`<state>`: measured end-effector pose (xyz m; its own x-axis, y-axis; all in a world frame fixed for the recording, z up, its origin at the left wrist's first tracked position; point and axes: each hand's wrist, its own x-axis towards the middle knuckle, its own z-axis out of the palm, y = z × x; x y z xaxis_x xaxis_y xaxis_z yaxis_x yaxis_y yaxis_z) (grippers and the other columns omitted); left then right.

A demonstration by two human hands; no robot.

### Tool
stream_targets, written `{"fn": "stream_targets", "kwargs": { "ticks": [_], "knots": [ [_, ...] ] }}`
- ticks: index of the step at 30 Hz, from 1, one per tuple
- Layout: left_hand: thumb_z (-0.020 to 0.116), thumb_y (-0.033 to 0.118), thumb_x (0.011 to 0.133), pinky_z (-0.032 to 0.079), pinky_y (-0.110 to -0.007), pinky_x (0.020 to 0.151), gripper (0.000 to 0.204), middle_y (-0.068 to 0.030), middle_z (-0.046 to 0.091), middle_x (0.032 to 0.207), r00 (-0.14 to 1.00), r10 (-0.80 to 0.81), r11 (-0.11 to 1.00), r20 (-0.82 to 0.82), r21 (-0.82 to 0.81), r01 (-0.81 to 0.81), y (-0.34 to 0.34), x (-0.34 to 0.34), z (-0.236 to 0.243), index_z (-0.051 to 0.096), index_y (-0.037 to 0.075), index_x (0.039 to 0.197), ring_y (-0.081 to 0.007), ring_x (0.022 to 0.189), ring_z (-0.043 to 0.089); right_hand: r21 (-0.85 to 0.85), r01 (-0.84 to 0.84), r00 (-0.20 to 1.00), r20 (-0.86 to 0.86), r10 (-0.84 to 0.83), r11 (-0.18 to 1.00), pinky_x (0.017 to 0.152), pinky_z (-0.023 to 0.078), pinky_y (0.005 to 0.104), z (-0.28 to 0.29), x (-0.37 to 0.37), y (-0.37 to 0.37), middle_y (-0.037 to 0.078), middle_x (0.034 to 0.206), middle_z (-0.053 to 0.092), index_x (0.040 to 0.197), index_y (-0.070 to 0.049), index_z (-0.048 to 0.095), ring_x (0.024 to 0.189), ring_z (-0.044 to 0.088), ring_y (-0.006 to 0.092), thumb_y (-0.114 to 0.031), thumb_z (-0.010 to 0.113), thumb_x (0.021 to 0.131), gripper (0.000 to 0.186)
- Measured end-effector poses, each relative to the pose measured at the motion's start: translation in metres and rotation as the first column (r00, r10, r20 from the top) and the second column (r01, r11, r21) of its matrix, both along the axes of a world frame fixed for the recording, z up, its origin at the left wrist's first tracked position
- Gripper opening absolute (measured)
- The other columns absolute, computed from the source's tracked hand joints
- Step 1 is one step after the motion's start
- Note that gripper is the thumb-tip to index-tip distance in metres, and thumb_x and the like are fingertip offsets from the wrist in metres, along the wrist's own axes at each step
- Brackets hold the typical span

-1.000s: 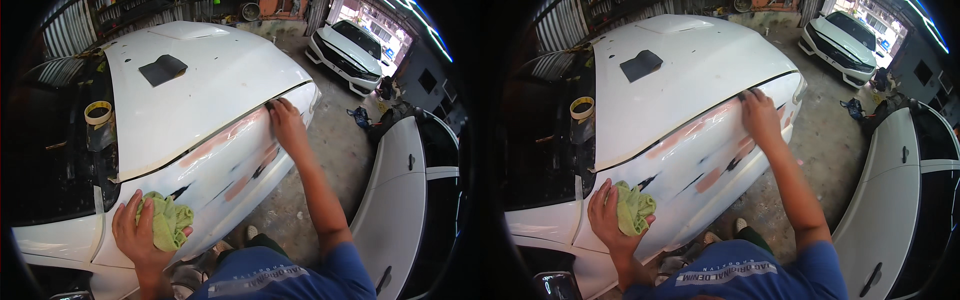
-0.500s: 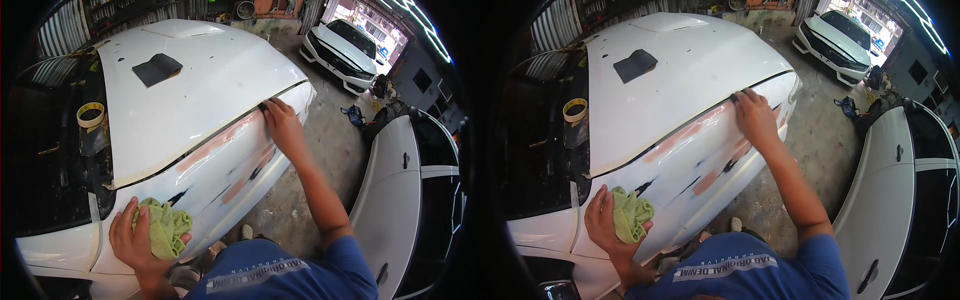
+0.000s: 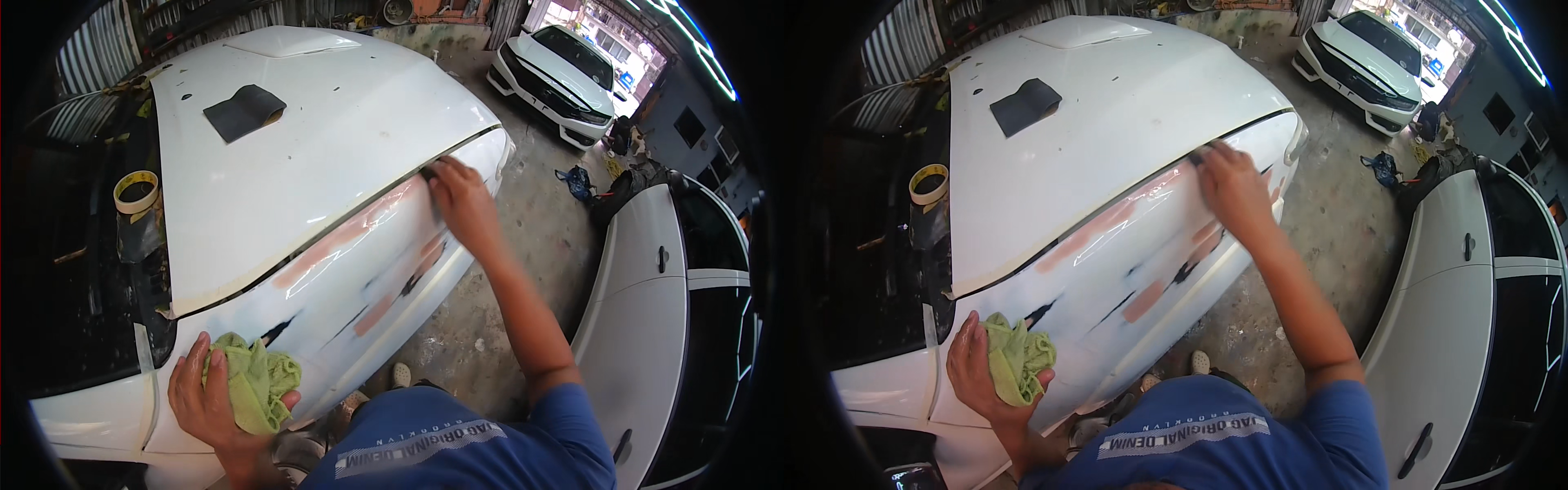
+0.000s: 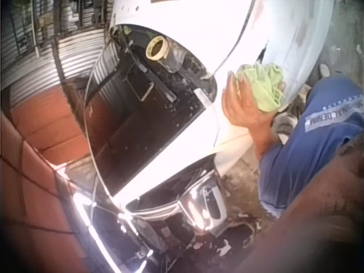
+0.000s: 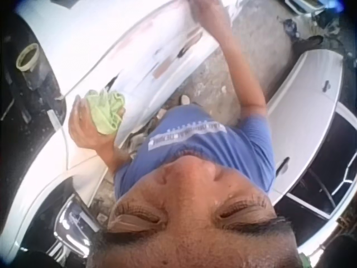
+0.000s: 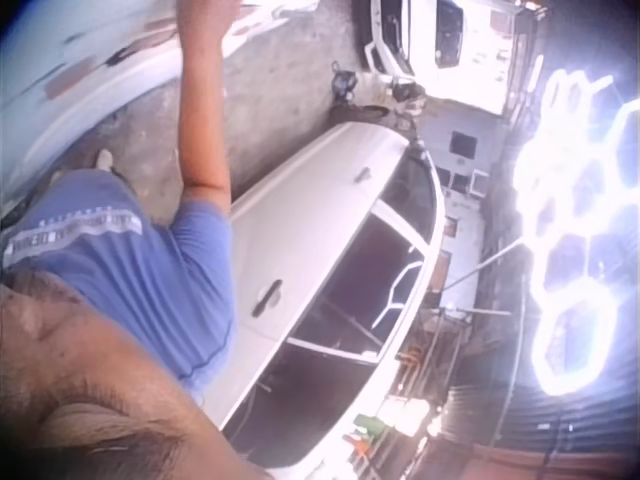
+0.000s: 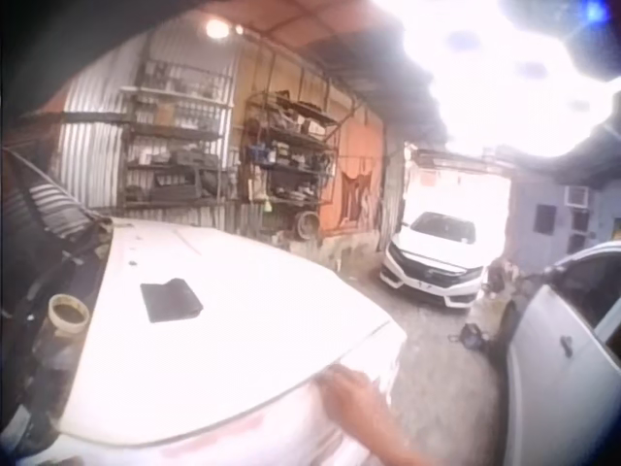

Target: The person sands the fender and hood of a white vehicle using a sanding block, frequently dipping the block into a bucket of water and wiping the surface with a cloth.

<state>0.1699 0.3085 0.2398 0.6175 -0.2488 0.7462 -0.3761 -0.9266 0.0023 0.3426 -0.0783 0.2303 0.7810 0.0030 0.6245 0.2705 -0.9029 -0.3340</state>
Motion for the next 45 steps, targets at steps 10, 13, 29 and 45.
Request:
{"fn": "stream_targets", "kwargs": {
  "ticks": [10,13,29,45],
  "knots": [
    [0.072,0.076,0.086,0.048,-0.059,0.102,0.093,-0.0248,0.066,0.134,1.0,-0.007,1.0,0.001,0.024,0.007,0.003,-0.002,-0.002,0.055,0.006,0.145,-0.0439,0.118,0.066,-0.032,-0.052,0.999,0.011,0.052,0.998,0.098,0.056,0.0505,-0.004,-0.007,0.003,0.02,0.131,0.07,0.121,-0.004,0.073,0.114,0.065,0.0457,-0.012,0.066,0.1,0.024],
    [0.075,0.073,0.085,0.048,-0.057,0.102,0.095,-0.0256,0.064,0.138,1.0,-0.01,0.999,-0.018,0.047,0.011,0.006,-0.002,-0.003,0.054,0.004,0.147,-0.0449,0.122,0.064,-0.031,-0.068,0.998,0.016,0.068,0.997,0.098,0.056,0.0504,-0.002,-0.011,0.014,0.02,0.132,0.07,0.123,-0.004,0.073,0.115,0.065,0.0463,-0.011,0.067,0.098,0.026],
    [0.076,0.072,0.086,0.048,-0.057,0.104,0.094,-0.0257,0.064,0.138,0.999,-0.009,0.998,-0.037,0.057,0.011,0.012,-0.005,-0.003,0.056,0.002,0.145,-0.0451,0.123,0.064,-0.036,-0.415,0.909,0.022,0.416,0.909,0.111,0.051,0.0475,-0.002,-0.038,0.033,0.018,0.147,0.061,0.131,-0.008,0.07,0.132,0.061,0.039,0.0,0.071,0.093,0.039],
    [0.076,0.071,0.086,0.048,-0.057,0.105,0.094,-0.0268,0.064,0.139,0.999,-0.044,0.998,-0.015,0.038,0.044,0.01,-0.001,-0.005,0.055,0.002,0.146,-0.046,0.125,0.063,-0.12,-0.049,0.998,0.025,0.052,0.992,0.1,0.056,0.0502,-0.005,-0.016,0.028,0.021,0.133,0.069,0.124,-0.005,0.073,0.116,0.067,0.0431,-0.011,0.07,0.096,0.028]
  ]
}}
